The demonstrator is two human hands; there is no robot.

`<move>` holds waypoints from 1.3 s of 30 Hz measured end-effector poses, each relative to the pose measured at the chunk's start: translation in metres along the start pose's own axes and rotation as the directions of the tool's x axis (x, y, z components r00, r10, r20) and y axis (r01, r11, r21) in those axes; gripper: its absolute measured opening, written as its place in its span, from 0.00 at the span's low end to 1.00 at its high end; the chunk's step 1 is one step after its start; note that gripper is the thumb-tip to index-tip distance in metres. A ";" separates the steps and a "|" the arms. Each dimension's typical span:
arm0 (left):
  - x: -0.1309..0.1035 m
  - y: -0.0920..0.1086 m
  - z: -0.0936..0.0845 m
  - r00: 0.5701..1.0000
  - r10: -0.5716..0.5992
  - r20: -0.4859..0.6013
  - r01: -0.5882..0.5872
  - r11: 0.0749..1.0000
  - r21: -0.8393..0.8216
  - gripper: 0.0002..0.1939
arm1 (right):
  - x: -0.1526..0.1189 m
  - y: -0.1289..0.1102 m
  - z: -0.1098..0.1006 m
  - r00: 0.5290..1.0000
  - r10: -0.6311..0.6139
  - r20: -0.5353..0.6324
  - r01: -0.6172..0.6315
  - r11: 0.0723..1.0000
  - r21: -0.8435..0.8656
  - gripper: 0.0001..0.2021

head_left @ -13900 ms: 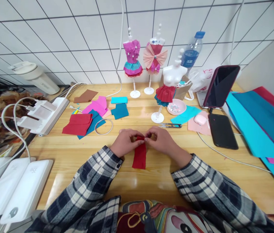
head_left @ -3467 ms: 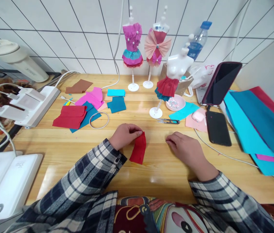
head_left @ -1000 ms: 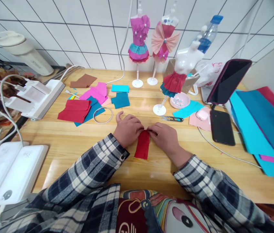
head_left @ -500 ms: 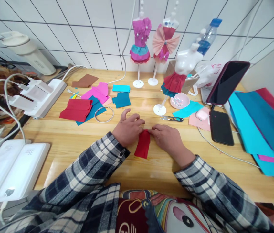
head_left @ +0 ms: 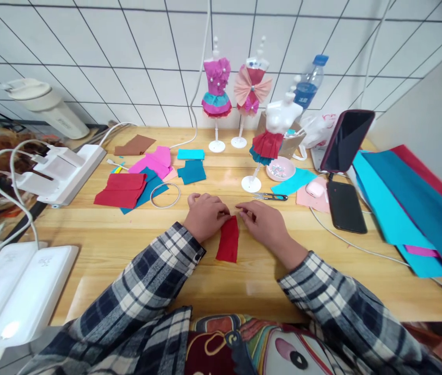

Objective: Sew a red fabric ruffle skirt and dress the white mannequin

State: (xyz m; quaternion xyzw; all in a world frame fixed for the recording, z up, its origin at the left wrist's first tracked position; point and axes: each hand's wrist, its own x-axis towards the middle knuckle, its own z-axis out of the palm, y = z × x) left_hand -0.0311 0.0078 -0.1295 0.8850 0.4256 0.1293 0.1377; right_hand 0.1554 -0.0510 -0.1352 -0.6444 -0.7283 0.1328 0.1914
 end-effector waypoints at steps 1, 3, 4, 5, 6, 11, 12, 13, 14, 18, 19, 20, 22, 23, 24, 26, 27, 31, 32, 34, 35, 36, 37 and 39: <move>0.000 0.000 -0.001 1.000 0.002 0.002 -0.002 1.000 0.004 0.08 | 0.003 -0.002 0.001 1.000 0.019 0.019 -0.018 1.000 -0.004 0.12; -0.001 0.000 -0.002 1.000 0.000 -0.004 0.000 1.000 0.010 0.07 | 0.008 -0.006 0.002 0.997 0.032 0.067 -0.030 0.999 -0.026 0.09; -0.001 0.000 -0.001 1.000 0.001 -0.004 -0.001 1.000 0.010 0.07 | 0.010 -0.007 0.003 0.996 0.032 0.089 -0.029 0.999 -0.034 0.08; -0.002 -0.001 -0.001 1.000 0.004 -0.003 -0.004 1.000 0.009 0.07 | 0.011 -0.008 0.004 0.994 0.033 0.107 -0.029 0.999 -0.037 0.07; -0.002 -0.001 0.000 1.000 0.009 -0.004 -0.009 1.000 0.007 0.07 | 0.012 -0.008 0.005 0.992 0.036 0.119 -0.032 0.999 -0.031 0.05; -0.001 -0.005 0.000 0.999 0.022 -0.028 -0.023 0.999 -0.040 0.10 | 0.009 -0.005 0.005 0.997 0.016 0.079 -0.025 0.993 0.115 0.03; -0.001 -0.005 -0.002 0.999 0.026 -0.024 -0.027 0.998 -0.059 0.09 | 0.008 -0.004 0.004 0.998 0.002 0.060 -0.010 0.990 0.144 0.03; -0.001 -0.006 -0.003 0.999 0.032 -0.020 -0.033 0.996 -0.077 0.08 | 0.007 -0.003 0.003 0.999 -0.010 0.045 0.003 0.986 0.166 0.02; -0.001 -0.005 -0.005 0.999 0.036 -0.022 -0.038 0.995 -0.088 0.08 | 0.005 -0.002 0.002 0.999 -0.015 0.033 0.008 0.983 0.186 0.02; -0.003 -0.002 -0.013 0.997 0.059 -0.058 -0.063 0.995 -0.074 0.06 | 0.003 0.000 0.000 1.000 0.014 0.005 -0.015 0.965 0.262 0.14; -0.004 0.000 -0.014 0.995 0.068 -0.069 -0.072 0.995 -0.065 0.06 | 0.003 0.000 0.000 1.000 0.014 0.003 -0.015 0.963 0.268 0.15; -0.004 0.001 -0.015 0.994 0.078 -0.081 -0.083 0.995 -0.059 0.05 | 0.004 0.000 0.000 1.000 0.010 0.006 -0.011 0.963 0.268 0.14; -0.005 0.002 -0.015 0.990 0.100 -0.102 -0.106 0.993 -0.053 0.06 | 0.004 0.000 0.000 1.000 0.001 0.017 -0.006 0.967 0.253 0.07; -0.005 0.002 -0.015 0.988 0.108 -0.112 -0.115 0.992 -0.053 0.06 | 0.005 -0.001 -0.001 1.000 0.000 0.017 -0.004 0.969 0.246 0.05; -0.005 0.002 -0.015 0.986 0.111 -0.125 -0.118 0.991 -0.056 0.06 | 0.005 -0.001 -0.002 1.000 -0.005 0.010 0.002 0.970 0.244 0.04; -0.005 -0.001 -0.015 0.981 0.086 -0.177 -0.100 0.992 -0.072 0.06 | 0.005 -0.002 -0.007 0.994 -0.002 -0.113 0.031 0.965 0.260 0.04; -0.006 -0.003 -0.016 0.973 0.061 -0.220 -0.081 0.993 -0.086 0.08 | 0.005 -0.002 -0.010 0.970 0.013 -0.243 0.053 0.963 0.263 0.04; -0.011 -0.008 -0.023 0.874 -0.005 -0.486 -0.058 0.992 -0.114 0.15 | 0.000 0.001 -0.018 0.731 -0.019 -0.682 0.157 0.977 0.142 0.05; -0.013 -0.008 -0.024 0.846 0.027 -0.533 -0.090 0.992 -0.093 0.15 | -0.002 0.003 -0.017 0.736 -0.081 -0.672 0.187 0.978 0.088 0.05; -0.016 -0.005 -0.025 0.836 0.148 -0.528 -0.188 0.982 -0.023 0.15 | -0.007 0.008 -0.011 0.825 -0.182 -0.535 0.225 0.974 0.014 0.05; -0.016 -0.002 -0.023 0.855 0.216 -0.472 -0.241 0.971 0.007 0.16 | -0.010 0.010 -0.007 0.877 -0.196 -0.439 0.220 0.976 0.003 0.06; -0.016 0.000 -0.020 0.880 0.269 -0.391 -0.281 0.959 0.026 0.17 | -0.013 0.013 -0.002 0.920 -0.184 -0.347 0.198 0.980 0.005 0.06; -0.016 0.003 -0.017 0.904 0.302 -0.303 -0.305 0.952 0.035 0.18 | -0.015 0.016 0.002 0.952 -0.156 -0.264 0.167 0.986 0.019 0.06; -0.014 0.008 -0.009 0.936 0.322 -0.143 -0.319 0.947 0.040 0.17 | -0.020 0.020 0.008 0.984 -0.097 -0.146 0.106 0.993 0.055 0.06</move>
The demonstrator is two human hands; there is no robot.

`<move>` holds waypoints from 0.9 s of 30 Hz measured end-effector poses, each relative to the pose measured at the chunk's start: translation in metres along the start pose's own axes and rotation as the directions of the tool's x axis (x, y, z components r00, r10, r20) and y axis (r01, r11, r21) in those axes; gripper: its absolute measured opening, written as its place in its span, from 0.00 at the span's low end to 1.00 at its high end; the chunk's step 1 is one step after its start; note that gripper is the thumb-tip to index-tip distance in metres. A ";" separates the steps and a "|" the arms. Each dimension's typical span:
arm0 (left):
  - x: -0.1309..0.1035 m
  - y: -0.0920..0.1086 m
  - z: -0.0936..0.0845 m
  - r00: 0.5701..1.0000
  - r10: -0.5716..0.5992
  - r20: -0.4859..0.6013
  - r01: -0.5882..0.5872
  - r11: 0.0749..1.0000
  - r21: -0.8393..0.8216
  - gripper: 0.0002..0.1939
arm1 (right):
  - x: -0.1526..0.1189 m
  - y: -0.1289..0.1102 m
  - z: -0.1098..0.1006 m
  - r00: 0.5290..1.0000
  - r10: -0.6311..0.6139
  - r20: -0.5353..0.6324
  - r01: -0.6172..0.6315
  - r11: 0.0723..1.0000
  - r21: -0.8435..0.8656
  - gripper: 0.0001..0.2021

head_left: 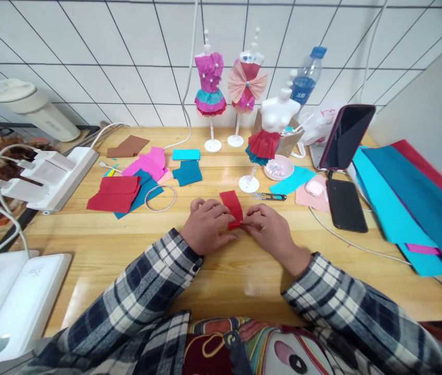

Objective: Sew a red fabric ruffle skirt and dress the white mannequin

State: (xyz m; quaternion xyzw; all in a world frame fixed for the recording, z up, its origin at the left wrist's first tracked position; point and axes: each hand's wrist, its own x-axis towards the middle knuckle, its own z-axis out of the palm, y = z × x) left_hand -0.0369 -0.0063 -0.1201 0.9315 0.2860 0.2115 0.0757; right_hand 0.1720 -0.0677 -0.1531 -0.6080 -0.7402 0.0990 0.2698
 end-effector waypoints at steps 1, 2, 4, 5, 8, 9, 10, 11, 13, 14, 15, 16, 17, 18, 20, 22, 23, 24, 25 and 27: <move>0.001 0.001 0.004 0.998 -0.001 0.061 0.001 1.000 -0.002 0.14 | -0.002 0.002 0.001 0.999 0.022 0.031 -0.022 1.000 0.008 0.06; 0.002 0.003 0.008 0.994 -0.003 0.108 0.004 1.000 -0.007 0.12 | -0.003 0.003 0.002 0.998 0.036 0.048 -0.037 0.999 0.012 0.06; 0.003 0.004 0.013 0.987 -0.009 0.158 0.013 1.000 -0.021 0.10 | -0.004 0.004 0.002 0.997 0.046 0.064 -0.047 0.999 0.016 0.05; 0.003 0.004 0.014 0.985 -0.013 0.170 0.018 0.999 -0.027 0.10 | -0.003 0.004 0.001 0.997 0.043 0.070 -0.045 0.999 0.021 0.05; 0.003 0.004 0.015 0.982 -0.023 0.190 0.030 0.999 -0.033 0.11 | -0.002 0.003 -0.002 0.995 0.030 0.095 -0.035 0.998 0.046 0.06; 0.003 0.004 0.015 0.980 -0.029 0.197 0.036 0.999 -0.032 0.11 | -0.002 0.003 -0.003 0.995 0.032 0.099 -0.038 0.998 0.057 0.07; 0.003 0.004 0.015 0.978 -0.037 0.204 0.044 0.999 -0.031 0.11 | -0.002 0.002 -0.003 0.994 0.040 0.100 -0.047 0.997 0.067 0.10; 0.003 0.004 0.015 0.977 -0.044 0.208 0.051 0.998 -0.032 0.10 | -0.002 0.001 -0.004 0.994 0.052 0.097 -0.060 0.995 0.074 0.14; 0.004 0.004 0.015 0.977 -0.051 0.208 0.060 0.998 -0.036 0.10 | -0.003 0.000 -0.005 0.993 0.071 0.099 -0.078 0.994 0.072 0.16; 0.004 0.004 0.015 0.977 -0.054 0.206 0.063 0.997 -0.038 0.10 | -0.003 0.000 -0.005 0.992 0.073 0.103 -0.080 0.995 0.063 0.13; 0.004 0.004 0.015 0.977 -0.057 0.204 0.067 0.997 -0.042 0.10 | -0.003 0.000 -0.005 0.991 0.072 0.111 -0.078 0.996 0.051 0.10; 0.005 0.005 0.015 0.977 -0.061 0.204 0.072 0.996 -0.045 0.10 | -0.003 0.000 -0.005 0.990 0.070 0.119 -0.075 0.996 0.039 0.07; 0.005 0.005 0.014 0.976 -0.067 0.205 0.078 0.996 -0.048 0.10 | -0.002 0.000 -0.005 0.989 0.070 0.128 -0.075 0.997 0.030 0.06; 0.005 0.005 0.014 0.975 -0.072 0.208 0.085 0.995 -0.052 0.10 | -0.001 0.000 -0.005 0.987 0.076 0.138 -0.080 0.997 0.023 0.06; 0.005 0.005 0.012 0.974 -0.086 0.210 0.101 0.993 -0.063 0.09 | 0.001 -0.001 -0.007 0.981 0.108 0.164 -0.112 0.994 0.016 0.06; 0.005 0.004 0.011 0.973 -0.116 0.201 0.131 0.989 -0.067 0.08 | 0.004 -0.002 -0.010 0.969 0.153 0.195 -0.159 0.987 0.016 0.06; 0.005 0.004 0.011 0.971 -0.132 0.197 0.147 0.987 -0.065 0.08 | 0.006 -0.003 -0.011 0.962 0.174 0.212 -0.182 0.983 0.017 0.06; 0.006 0.004 0.010 0.970 -0.147 0.195 0.162 0.985 -0.061 0.08 | 0.008 -0.004 -0.013 0.955 0.192 0.227 -0.201 0.979 0.020 0.05; 0.006 0.004 0.010 0.967 -0.159 0.198 0.173 0.983 -0.056 0.08 | 0.009 -0.005 -0.014 0.949 0.203 0.241 -0.215 0.976 0.025 0.05; 0.007 0.004 0.009 0.963 -0.170 0.207 0.183 0.982 -0.048 0.08 | 0.010 -0.006 -0.016 0.942 0.214 0.258 -0.231 0.972 0.037 0.05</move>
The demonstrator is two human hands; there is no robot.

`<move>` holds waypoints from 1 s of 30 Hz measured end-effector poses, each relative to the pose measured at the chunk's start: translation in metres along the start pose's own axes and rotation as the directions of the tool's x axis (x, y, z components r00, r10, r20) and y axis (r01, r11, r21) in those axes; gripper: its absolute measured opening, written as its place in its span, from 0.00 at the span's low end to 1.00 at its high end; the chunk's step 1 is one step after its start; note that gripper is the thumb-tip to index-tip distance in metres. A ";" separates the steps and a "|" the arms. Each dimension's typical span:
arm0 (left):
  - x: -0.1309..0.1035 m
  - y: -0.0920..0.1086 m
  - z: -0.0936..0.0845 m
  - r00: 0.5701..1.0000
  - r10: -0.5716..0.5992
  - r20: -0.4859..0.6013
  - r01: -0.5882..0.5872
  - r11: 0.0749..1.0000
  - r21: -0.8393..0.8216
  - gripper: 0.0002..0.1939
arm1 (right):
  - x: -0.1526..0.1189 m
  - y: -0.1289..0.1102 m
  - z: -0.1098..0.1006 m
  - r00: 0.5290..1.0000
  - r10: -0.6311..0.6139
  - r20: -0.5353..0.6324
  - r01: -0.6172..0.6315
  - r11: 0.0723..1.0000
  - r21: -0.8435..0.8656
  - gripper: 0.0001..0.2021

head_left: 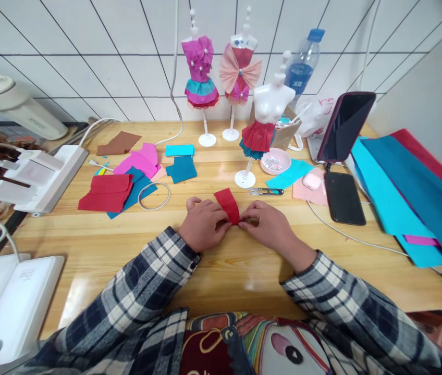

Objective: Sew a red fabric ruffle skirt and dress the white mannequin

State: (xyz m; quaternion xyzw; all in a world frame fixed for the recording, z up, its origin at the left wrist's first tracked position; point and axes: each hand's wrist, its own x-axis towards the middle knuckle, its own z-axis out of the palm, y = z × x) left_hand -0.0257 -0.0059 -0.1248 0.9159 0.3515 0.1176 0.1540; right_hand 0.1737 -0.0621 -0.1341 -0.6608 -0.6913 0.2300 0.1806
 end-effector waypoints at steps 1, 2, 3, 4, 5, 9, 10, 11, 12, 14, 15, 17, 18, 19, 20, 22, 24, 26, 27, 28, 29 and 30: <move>0.000 0.000 0.000 1.000 -0.001 0.003 0.001 1.000 0.002 0.08 | 0.000 0.000 0.000 1.000 0.003 0.002 -0.003 1.000 0.007 0.05; 0.001 0.001 0.000 1.000 -0.003 0.004 0.003 1.000 0.005 0.07 | 0.000 -0.001 0.000 1.000 0.008 0.001 -0.008 1.000 0.012 0.05; 0.001 0.001 -0.001 1.000 -0.005 0.003 0.005 1.000 0.009 0.07 | 0.000 -0.001 0.000 1.000 0.015 0.000 -0.015 1.000 0.015 0.05; 0.001 0.001 -0.001 1.000 -0.005 0.002 0.005 1.000 0.014 0.07 | 0.001 -0.001 0.000 1.000 0.024 0.000 -0.024 1.000 0.014 0.05; 0.001 0.001 -0.001 1.000 -0.006 0.000 0.006 1.000 0.021 0.07 | 0.001 -0.001 0.000 0.999 0.035 0.004 -0.035 0.999 0.010 0.05; 0.002 0.000 0.000 1.000 -0.014 -0.007 0.014 0.998 0.058 0.08 | 0.007 -0.004 -0.002 0.995 0.086 0.049 -0.084 0.996 -0.033 0.05; 0.002 0.000 0.001 1.000 -0.014 -0.008 0.015 0.998 0.065 0.08 | 0.010 -0.005 -0.004 0.993 0.096 0.067 -0.094 0.995 -0.042 0.06; 0.003 -0.001 0.001 1.000 -0.016 -0.009 0.016 0.997 0.071 0.08 | 0.013 -0.006 -0.005 0.990 0.105 0.089 -0.101 0.994 -0.050 0.06; 0.003 -0.001 0.002 1.000 -0.018 -0.009 0.018 0.997 0.075 0.09 | 0.016 -0.006 -0.006 0.988 0.112 0.111 -0.106 0.993 -0.058 0.06; 0.004 -0.003 0.003 1.000 -0.025 -0.014 0.026 0.997 0.078 0.09 | 0.022 -0.008 -0.009 0.981 0.117 0.155 -0.106 0.991 -0.076 0.06; 0.004 -0.003 0.003 0.999 -0.031 -0.017 0.032 0.996 0.077 0.09 | 0.025 -0.009 -0.011 0.978 0.117 0.171 -0.103 0.991 -0.087 0.05; 0.003 -0.004 0.003 0.998 -0.042 -0.038 0.044 0.996 0.075 0.09 | 0.029 -0.012 -0.013 0.972 0.125 0.199 -0.105 0.989 -0.109 0.05; 0.002 -0.003 0.002 0.997 -0.043 -0.061 0.047 0.996 0.075 0.09 | 0.031 -0.013 -0.014 0.967 0.134 0.215 -0.110 0.987 -0.118 0.05; 0.001 -0.003 0.002 0.996 -0.033 -0.087 0.040 0.996 0.078 0.09 | 0.032 -0.014 -0.015 0.962 0.146 0.229 -0.119 0.985 -0.128 0.05; 0.000 -0.002 0.001 0.994 -0.009 -0.113 0.019 0.996 0.086 0.08 | 0.033 -0.015 -0.016 0.957 0.159 0.243 -0.128 0.982 -0.138 0.05; -0.001 0.001 0.001 0.988 0.065 -0.137 -0.049 0.992 0.120 0.08 | 0.035 -0.018 -0.018 0.947 0.183 0.264 -0.146 0.977 -0.154 0.04; 0.000 0.002 0.002 0.987 0.129 -0.095 -0.114 0.981 0.155 0.10 | 0.036 -0.020 -0.019 0.942 0.199 0.270 -0.158 0.973 -0.166 0.04; 0.002 0.003 0.004 0.990 0.142 -0.023 -0.136 0.977 0.165 0.12 | 0.037 -0.021 -0.019 0.940 0.204 0.272 -0.164 0.973 -0.164 0.04; 0.003 0.003 0.004 0.990 0.138 0.010 -0.138 0.977 0.160 0.13 | 0.038 -0.020 -0.018 0.942 0.199 0.270 -0.160 0.974 -0.160 0.05; 0.005 0.003 0.005 0.990 0.135 0.031 -0.138 0.978 0.154 0.14 | 0.037 -0.019 -0.018 0.945 0.193 0.264 -0.156 0.976 -0.155 0.05; 0.006 0.003 0.005 0.991 0.130 0.041 -0.135 0.980 0.148 0.14 | 0.036 -0.016 -0.017 0.951 0.186 0.247 -0.152 0.977 -0.149 0.06; 0.006 0.003 0.005 0.991 0.128 0.040 -0.133 0.981 0.143 0.14 | 0.034 -0.013 -0.016 0.959 0.177 0.219 -0.149 0.979 -0.138 0.06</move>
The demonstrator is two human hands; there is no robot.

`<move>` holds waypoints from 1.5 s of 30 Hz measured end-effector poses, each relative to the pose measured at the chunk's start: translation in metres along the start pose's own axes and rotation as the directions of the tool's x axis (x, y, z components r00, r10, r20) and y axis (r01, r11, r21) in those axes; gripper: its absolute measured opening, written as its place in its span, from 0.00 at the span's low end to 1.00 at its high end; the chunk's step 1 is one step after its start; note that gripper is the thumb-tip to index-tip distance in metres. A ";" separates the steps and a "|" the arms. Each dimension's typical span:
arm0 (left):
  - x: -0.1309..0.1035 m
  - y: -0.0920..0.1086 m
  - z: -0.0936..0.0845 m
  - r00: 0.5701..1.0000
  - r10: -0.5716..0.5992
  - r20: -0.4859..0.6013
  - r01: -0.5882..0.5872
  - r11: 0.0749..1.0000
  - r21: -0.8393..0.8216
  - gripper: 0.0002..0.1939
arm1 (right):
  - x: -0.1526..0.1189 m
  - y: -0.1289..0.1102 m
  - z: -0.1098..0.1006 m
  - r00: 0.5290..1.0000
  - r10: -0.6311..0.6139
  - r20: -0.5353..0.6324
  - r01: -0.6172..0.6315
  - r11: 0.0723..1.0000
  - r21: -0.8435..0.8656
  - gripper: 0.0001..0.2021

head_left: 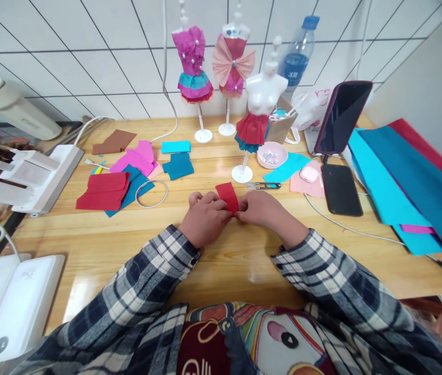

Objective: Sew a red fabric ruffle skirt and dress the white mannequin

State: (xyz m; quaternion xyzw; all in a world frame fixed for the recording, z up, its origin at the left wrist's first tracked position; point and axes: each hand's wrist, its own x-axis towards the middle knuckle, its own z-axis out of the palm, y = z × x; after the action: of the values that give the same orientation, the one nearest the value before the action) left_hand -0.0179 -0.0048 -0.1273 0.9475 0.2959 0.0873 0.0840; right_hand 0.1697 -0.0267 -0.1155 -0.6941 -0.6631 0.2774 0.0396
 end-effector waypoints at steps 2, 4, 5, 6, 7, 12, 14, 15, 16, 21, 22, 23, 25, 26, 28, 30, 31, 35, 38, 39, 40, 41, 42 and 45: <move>0.000 0.000 -0.001 1.000 -0.001 -0.020 0.000 1.000 -0.008 0.12 | -0.004 0.009 0.004 0.994 -0.027 -0.102 0.032 0.998 0.045 0.04; 0.000 -0.001 -0.002 0.999 -0.001 -0.040 0.000 1.000 -0.013 0.11 | -0.011 0.019 0.008 0.963 -0.126 -0.238 0.153 0.984 0.096 0.05; 0.000 -0.001 -0.002 0.999 -0.001 -0.044 0.000 1.000 -0.013 0.11 | -0.014 0.024 0.010 0.931 -0.214 -0.296 0.249 0.965 0.086 0.07; 0.000 -0.002 -0.003 0.999 -0.003 -0.046 0.002 1.000 -0.012 0.11 | -0.018 0.027 0.012 0.894 -0.304 -0.330 0.337 0.940 0.047 0.08; 0.000 -0.002 -0.002 0.999 -0.010 -0.050 0.009 1.000 -0.013 0.11 | -0.022 0.029 0.014 0.861 -0.382 -0.336 0.401 0.916 -0.013 0.08; 0.000 -0.006 0.000 0.995 -0.048 -0.086 0.044 0.998 -0.048 0.10 | -0.025 0.025 0.026 0.849 -0.460 -0.260 0.407 0.883 -0.233 0.11; 0.000 -0.005 0.001 0.996 -0.055 -0.074 0.050 0.996 -0.071 0.09 | -0.021 0.021 0.029 0.858 -0.433 -0.277 0.383 0.898 -0.217 0.11; 0.000 -0.005 0.001 0.996 -0.061 -0.065 0.055 0.994 -0.091 0.09 | -0.020 0.020 0.030 0.861 -0.415 -0.293 0.372 0.908 -0.193 0.11; -0.001 -0.005 0.000 0.995 -0.073 -0.061 0.066 0.990 -0.122 0.09 | -0.020 0.019 0.029 0.865 -0.393 -0.311 0.361 0.919 -0.158 0.10; -0.006 -0.022 -0.009 0.905 -0.369 -0.211 0.237 0.851 -0.469 0.15 | -0.032 0.018 0.001 0.944 -0.302 -0.131 0.329 0.846 0.420 0.06; -0.007 -0.028 -0.011 0.874 -0.430 -0.225 0.248 0.794 -0.555 0.17 | -0.036 0.018 -0.008 0.929 -0.366 0.050 0.271 0.767 0.581 0.07; -0.008 -0.034 -0.013 0.860 -0.465 -0.212 0.245 0.739 -0.628 0.19 | -0.038 0.017 -0.015 0.875 -0.435 0.215 0.183 0.706 0.684 0.09; -0.008 -0.043 -0.015 0.874 -0.460 -0.154 0.233 0.677 -0.699 0.22 | -0.039 0.014 -0.023 0.828 -0.433 0.356 0.045 0.684 0.728 0.09; -0.008 -0.045 -0.015 0.896 -0.426 -0.123 0.227 0.680 -0.697 0.24 | -0.037 0.012 -0.023 0.855 -0.381 0.352 0.029 0.713 0.701 0.07; -0.006 -0.045 -0.013 0.942 -0.325 -0.080 0.204 0.746 -0.634 0.24 | -0.027 0.009 -0.016 0.927 -0.259 0.273 0.048 0.802 0.595 0.04; -0.004 -0.039 -0.009 0.974 -0.224 -0.042 0.168 0.833 -0.526 0.20 | -0.016 0.007 -0.005 0.960 -0.181 0.215 0.052 0.866 0.497 0.04; -0.003 -0.036 -0.008 0.982 -0.187 -0.023 0.154 0.866 -0.475 0.18 | -0.010 0.007 0.000 0.967 -0.162 0.194 0.053 0.882 0.469 0.05; 0.001 -0.025 -0.004 0.991 -0.125 0.042 0.132 0.921 -0.367 0.10 | 0.000 0.009 0.012 0.985 -0.144 0.100 0.097 0.924 0.371 0.07; 0.002 -0.024 -0.002 0.991 -0.125 0.050 0.134 0.936 -0.324 0.06 | -0.001 0.009 0.012 0.989 -0.140 0.055 0.116 0.943 0.312 0.07; 0.003 -0.024 -0.002 0.991 -0.125 0.046 0.133 0.941 -0.312 0.05 | -0.001 0.009 0.012 0.990 -0.137 0.041 0.119 0.945 0.305 0.07; 0.003 -0.025 -0.001 0.991 -0.123 0.041 0.130 0.944 -0.304 0.05 | -0.002 0.009 0.012 0.991 -0.131 0.021 0.119 0.946 0.303 0.07; 0.003 -0.026 0.000 0.992 -0.121 0.036 0.127 0.946 -0.299 0.05 | -0.002 0.008 0.013 0.992 -0.124 -0.004 0.119 0.944 0.307 0.07; 0.003 -0.027 0.001 0.992 -0.122 0.029 0.126 0.948 -0.294 0.05 | -0.002 0.008 0.014 0.993 -0.115 -0.028 0.118 0.941 0.317 0.08; 0.003 -0.029 0.004 0.990 -0.139 0.012 0.136 0.951 -0.278 0.06 | -0.003 0.007 0.019 0.994 -0.096 -0.061 0.111 0.933 0.343 0.10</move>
State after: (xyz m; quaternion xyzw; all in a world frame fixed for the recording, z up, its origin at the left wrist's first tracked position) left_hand -0.0303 0.0206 -0.1369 0.9030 0.3462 0.1255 0.2213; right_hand 0.1675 -0.0366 -0.1333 -0.6463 -0.6387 0.3720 0.1897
